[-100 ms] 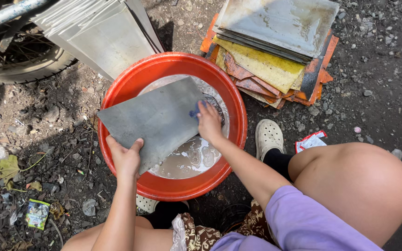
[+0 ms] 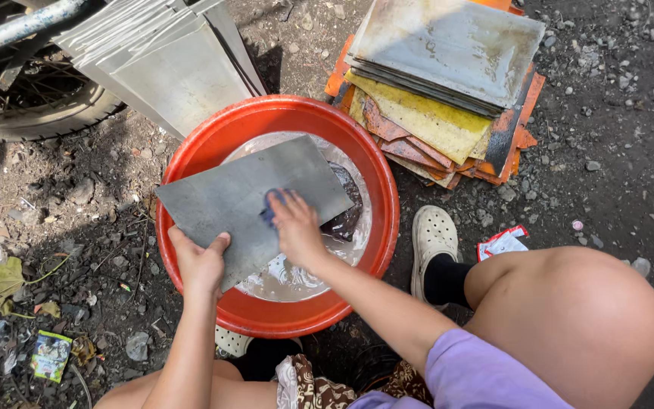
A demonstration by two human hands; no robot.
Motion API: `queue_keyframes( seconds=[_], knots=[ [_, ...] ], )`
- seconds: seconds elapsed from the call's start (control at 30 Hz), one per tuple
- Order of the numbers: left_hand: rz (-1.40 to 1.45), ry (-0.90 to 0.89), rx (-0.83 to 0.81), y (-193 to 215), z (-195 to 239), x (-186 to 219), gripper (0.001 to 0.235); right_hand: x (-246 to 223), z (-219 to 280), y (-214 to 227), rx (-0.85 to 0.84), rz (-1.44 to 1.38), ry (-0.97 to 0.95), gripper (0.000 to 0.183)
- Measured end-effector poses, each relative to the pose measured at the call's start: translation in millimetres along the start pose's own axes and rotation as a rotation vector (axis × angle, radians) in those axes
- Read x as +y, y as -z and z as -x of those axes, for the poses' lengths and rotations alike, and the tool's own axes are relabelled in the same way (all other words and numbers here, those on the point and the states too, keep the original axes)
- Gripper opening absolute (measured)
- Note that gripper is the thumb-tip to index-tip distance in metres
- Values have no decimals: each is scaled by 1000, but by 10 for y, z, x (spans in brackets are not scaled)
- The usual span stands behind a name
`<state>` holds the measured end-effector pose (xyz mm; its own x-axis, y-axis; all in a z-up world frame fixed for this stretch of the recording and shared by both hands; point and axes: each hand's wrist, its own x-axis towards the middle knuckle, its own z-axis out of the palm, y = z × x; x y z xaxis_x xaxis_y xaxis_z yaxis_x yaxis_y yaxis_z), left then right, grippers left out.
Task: The person sits on the ground and scrubs rectangular metal sheets with a blue cloth using water from a red basin. They repeatedly dip the cloth, wipe both sides of each sheet, and stack the cleaned sheets nearby.
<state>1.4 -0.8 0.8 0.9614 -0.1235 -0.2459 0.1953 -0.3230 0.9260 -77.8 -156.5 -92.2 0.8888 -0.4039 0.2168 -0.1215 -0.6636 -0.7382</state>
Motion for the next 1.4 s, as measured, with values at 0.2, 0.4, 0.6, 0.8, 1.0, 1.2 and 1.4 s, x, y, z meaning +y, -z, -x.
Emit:
queue_keyframes(
  seconds=[0.2,0.4,0.6,0.8,1.0,1.2,1.4],
  knots=[
    [58,71,-10,40,-27,-19,74,158,204,-2,-27,-104,71,52],
    [138,16,-40,26,-22,-32,74,678,-170,226,39,-60,-309,42],
    [126,86,-51,57,109,248,72,-686,-22,-68,-21,-274,12,42],
    [57,57,-63,288,160,311,76,-243,-162,-162,-58,-258,25,48],
    [-56,8,-3,252,254,323,74,409,-506,22,39,-60,-161,48],
    [-427,-124,25,281,274,299,70,-585,-332,-452,-41,-334,190,50],
    [-230,-92,20,237,277,278,68,277,-1084,-326,39,-125,-59,45]
  ],
)
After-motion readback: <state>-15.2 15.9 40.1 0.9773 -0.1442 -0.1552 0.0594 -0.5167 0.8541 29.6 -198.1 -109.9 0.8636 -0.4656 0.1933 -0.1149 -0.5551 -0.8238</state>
